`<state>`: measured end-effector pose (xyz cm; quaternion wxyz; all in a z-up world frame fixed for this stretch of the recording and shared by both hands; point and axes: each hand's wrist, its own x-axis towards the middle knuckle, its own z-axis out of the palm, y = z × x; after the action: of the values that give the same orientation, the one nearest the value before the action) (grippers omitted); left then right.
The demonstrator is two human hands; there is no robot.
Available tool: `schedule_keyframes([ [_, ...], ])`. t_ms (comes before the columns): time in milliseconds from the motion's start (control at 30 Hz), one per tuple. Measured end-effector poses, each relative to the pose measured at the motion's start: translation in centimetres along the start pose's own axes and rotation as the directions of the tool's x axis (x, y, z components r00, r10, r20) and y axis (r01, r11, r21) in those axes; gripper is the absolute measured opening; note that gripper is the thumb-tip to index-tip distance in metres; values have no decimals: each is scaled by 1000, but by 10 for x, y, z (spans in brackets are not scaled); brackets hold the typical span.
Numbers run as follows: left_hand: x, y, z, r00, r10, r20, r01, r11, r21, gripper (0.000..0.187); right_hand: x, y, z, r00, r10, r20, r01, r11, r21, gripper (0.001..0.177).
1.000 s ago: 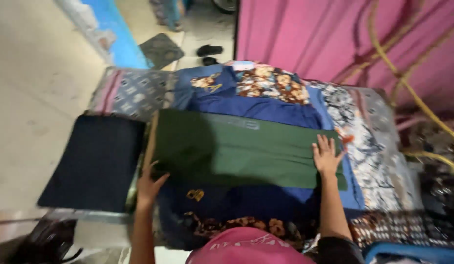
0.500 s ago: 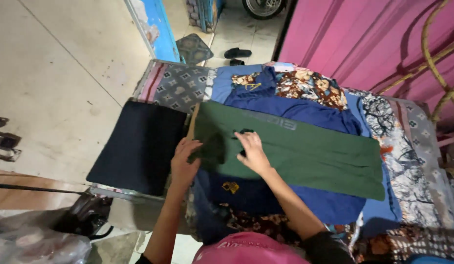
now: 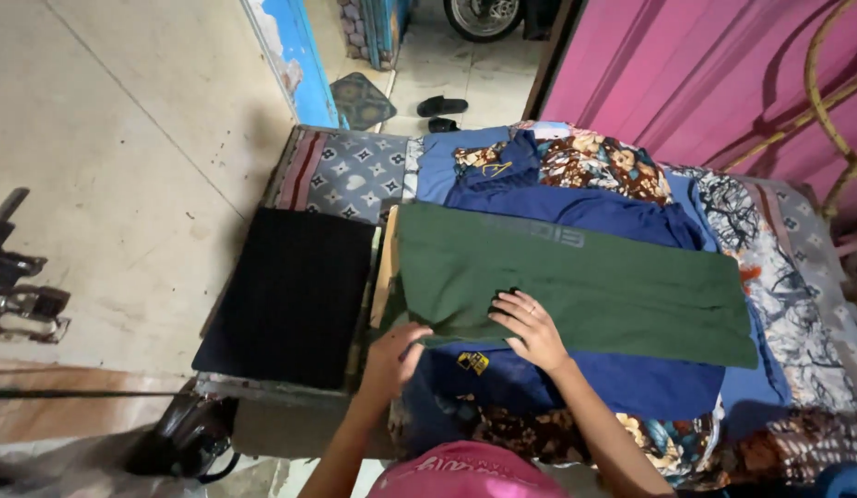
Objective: The person folds several t-shirts on a table using a cardboard template to ensure uniform size. They fold a green t-shirt, a blue t-shirt, a floral t-shirt, and a light blue t-shirt, placing each folded item into a stack on the left side of the table.
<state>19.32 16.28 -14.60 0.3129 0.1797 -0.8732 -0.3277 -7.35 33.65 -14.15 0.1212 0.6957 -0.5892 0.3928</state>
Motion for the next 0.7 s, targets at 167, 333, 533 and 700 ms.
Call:
schedule_keyframes([
  [167,-31,-57,36,964,-92,250,96,995,-5,29,-16,7,4,974,13,227,6,996,-86,61],
  [333,36,-4,-15,851,-275,447,364,922,-127,24,6,6,-6,986,75,149,-66,996,-60,32],
  [533,154,-41,-35,830,-444,338,551,748,-370,56,-9,88,54,712,692,-118,-672,721,170,20],
  [700,159,-123,55,801,-581,142,578,692,-432,64,18,113,74,349,936,43,-929,340,144,39],
])
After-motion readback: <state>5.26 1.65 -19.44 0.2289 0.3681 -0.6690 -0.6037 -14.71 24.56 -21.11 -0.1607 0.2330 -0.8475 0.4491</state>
